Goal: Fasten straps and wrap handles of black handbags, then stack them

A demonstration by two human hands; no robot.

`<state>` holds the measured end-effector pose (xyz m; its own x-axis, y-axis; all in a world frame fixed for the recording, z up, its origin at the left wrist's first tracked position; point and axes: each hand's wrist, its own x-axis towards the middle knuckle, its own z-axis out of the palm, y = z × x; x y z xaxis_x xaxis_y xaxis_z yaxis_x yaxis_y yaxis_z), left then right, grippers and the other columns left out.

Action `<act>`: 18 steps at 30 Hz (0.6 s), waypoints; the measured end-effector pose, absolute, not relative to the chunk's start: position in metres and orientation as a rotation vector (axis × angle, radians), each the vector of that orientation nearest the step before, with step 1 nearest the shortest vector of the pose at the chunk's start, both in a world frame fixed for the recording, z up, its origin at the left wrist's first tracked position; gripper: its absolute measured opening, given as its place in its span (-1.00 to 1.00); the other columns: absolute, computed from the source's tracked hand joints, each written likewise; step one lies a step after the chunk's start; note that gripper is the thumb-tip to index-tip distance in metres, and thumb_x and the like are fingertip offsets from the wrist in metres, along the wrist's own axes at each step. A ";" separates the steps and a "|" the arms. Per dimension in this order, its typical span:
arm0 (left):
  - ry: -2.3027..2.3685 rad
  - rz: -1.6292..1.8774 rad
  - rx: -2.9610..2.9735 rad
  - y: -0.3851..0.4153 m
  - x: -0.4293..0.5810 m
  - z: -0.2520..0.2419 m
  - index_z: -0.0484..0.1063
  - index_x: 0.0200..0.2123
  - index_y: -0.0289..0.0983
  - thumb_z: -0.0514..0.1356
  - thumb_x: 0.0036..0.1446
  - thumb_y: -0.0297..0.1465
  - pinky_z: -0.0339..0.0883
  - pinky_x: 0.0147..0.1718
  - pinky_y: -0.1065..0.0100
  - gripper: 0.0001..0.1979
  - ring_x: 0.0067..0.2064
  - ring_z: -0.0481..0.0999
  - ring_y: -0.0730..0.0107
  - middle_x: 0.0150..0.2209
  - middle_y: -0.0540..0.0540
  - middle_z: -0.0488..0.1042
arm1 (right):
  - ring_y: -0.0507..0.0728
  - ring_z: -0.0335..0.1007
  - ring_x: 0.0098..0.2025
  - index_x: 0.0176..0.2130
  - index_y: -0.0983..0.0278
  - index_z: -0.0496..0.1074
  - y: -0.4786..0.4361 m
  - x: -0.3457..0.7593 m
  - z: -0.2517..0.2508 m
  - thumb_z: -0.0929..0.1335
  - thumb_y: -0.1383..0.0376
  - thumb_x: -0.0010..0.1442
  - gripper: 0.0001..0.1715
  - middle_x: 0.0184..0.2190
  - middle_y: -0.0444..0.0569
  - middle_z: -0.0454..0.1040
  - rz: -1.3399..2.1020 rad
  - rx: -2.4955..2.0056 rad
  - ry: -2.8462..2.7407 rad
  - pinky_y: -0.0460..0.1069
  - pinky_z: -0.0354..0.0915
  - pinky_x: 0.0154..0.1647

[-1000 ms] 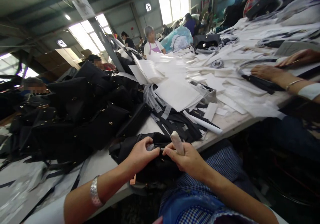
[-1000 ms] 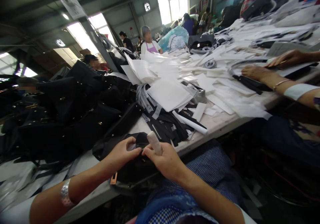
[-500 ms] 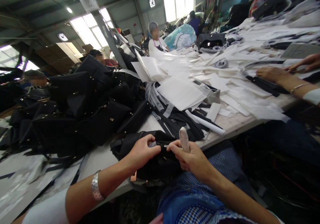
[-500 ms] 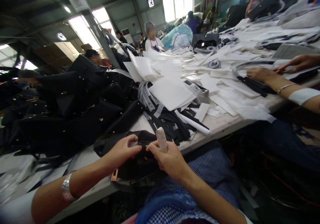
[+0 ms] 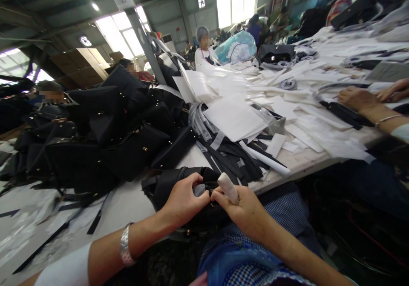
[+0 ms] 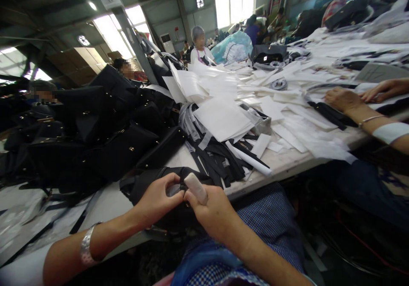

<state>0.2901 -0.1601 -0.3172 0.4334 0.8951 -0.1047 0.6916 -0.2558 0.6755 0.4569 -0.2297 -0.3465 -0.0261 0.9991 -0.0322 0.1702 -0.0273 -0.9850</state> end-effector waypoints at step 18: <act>1.152 0.205 1.964 -0.146 0.281 -0.302 0.49 -0.13 -0.33 0.20 0.17 -0.19 0.45 -0.40 0.31 -0.66 -0.25 0.59 0.14 -0.24 -0.15 0.58 | -0.10 -0.27 -0.72 -0.31 0.24 0.37 -0.207 0.476 -0.374 0.40 -0.05 0.16 -0.58 -0.73 -0.39 -0.07 1.788 -0.915 -0.911 -0.16 -0.16 -0.74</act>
<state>0.2811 -0.1461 -0.3024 0.5660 0.7846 -0.2529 0.6495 -0.2355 0.7230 0.4765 -0.2066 -0.3744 -0.3187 0.9257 -0.2037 -0.3798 -0.3216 -0.8674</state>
